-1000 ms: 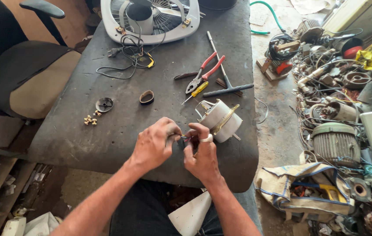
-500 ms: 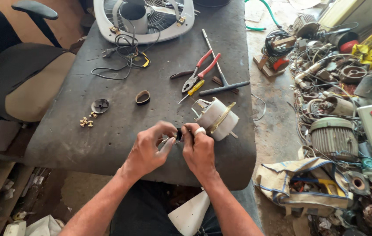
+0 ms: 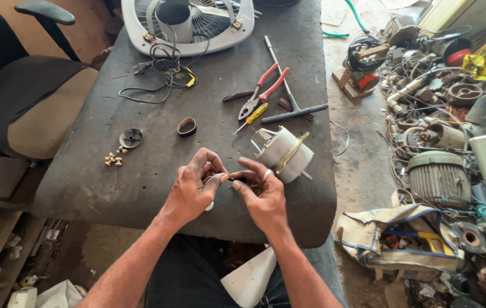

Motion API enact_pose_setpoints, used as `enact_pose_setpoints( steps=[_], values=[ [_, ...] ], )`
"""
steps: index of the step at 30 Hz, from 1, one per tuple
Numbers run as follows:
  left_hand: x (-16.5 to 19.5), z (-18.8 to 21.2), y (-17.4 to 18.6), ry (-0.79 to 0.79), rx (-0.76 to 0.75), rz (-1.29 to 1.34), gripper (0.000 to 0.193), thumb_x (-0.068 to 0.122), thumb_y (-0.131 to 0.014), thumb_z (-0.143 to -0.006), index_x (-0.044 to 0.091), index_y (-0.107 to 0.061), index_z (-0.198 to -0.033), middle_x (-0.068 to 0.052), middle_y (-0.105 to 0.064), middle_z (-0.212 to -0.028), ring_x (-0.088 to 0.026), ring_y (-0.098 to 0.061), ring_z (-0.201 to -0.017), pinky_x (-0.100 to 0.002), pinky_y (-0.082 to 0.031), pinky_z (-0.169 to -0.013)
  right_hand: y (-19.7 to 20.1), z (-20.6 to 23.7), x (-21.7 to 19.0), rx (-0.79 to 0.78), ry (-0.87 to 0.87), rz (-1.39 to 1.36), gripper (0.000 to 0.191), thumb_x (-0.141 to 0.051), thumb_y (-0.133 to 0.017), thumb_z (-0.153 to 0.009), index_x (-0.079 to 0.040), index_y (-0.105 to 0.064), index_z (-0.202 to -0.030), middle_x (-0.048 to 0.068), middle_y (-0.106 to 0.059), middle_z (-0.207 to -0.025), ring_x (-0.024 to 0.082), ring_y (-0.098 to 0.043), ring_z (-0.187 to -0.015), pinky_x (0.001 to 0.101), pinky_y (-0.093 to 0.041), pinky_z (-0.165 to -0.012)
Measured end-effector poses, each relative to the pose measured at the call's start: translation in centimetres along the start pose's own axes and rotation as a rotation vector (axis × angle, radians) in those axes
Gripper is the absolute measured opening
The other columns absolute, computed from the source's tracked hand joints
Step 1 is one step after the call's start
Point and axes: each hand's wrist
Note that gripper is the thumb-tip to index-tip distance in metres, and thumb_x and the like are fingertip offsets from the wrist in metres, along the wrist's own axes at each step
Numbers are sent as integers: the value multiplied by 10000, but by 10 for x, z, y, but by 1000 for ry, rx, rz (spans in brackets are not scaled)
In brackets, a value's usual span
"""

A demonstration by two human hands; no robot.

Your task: The person strips and twists wires on a fan motor, then wraps the connections with electrical tape. They handle the motor, wires, and a small cylindrical component, placing the motor into a metal housing at the end.

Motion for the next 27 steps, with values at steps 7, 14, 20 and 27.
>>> enact_pose_setpoints(
  steps=[7, 14, 20, 27],
  values=[
    [-4, 2, -2, -188, 10, -5, 268, 14, -664, -896, 42, -530, -1127, -109, -777, -897, -162, -759, -857, -304, -587, -753, -12, 3, 2, 191, 380, 404, 95, -15, -679, -957, -38, -717, -1041, 116, -766, -894, 194, -759, -793, 304, -586, -703],
    [-3, 12, -7, -515, 95, -244, 226, -3, -712, -857, 57, -639, -1062, -119, -727, -948, -291, -729, -891, -375, -567, -766, -23, -9, -5, 267, 431, 606, 71, -64, -681, -962, -50, -694, -1031, 157, -740, -873, 319, -745, -787, 364, -570, -675],
    [6, 7, -5, -614, 83, -583, 254, 7, -698, -795, 61, -745, -1038, -93, -708, -954, -303, -692, -875, -405, -554, -762, -23, -11, -10, 283, 259, 477, 162, -54, -637, -968, -56, -697, -1118, 133, -738, -800, 258, -751, -693, 345, -579, -638],
    [8, -7, -4, -341, 61, -504, 121, 125, -695, -849, 91, -773, -934, -56, -729, -970, -301, -703, -915, -424, -540, -769, -9, 7, -8, 80, 410, 506, 467, 101, -626, -808, -42, -553, -1247, 147, -693, -1033, 269, -731, -881, 362, -585, -788]
  ],
)
Point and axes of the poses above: each hand's wrist, its own z-axis away from the middle knuckle, its own y-axis out of the back of the hand, x = y × z
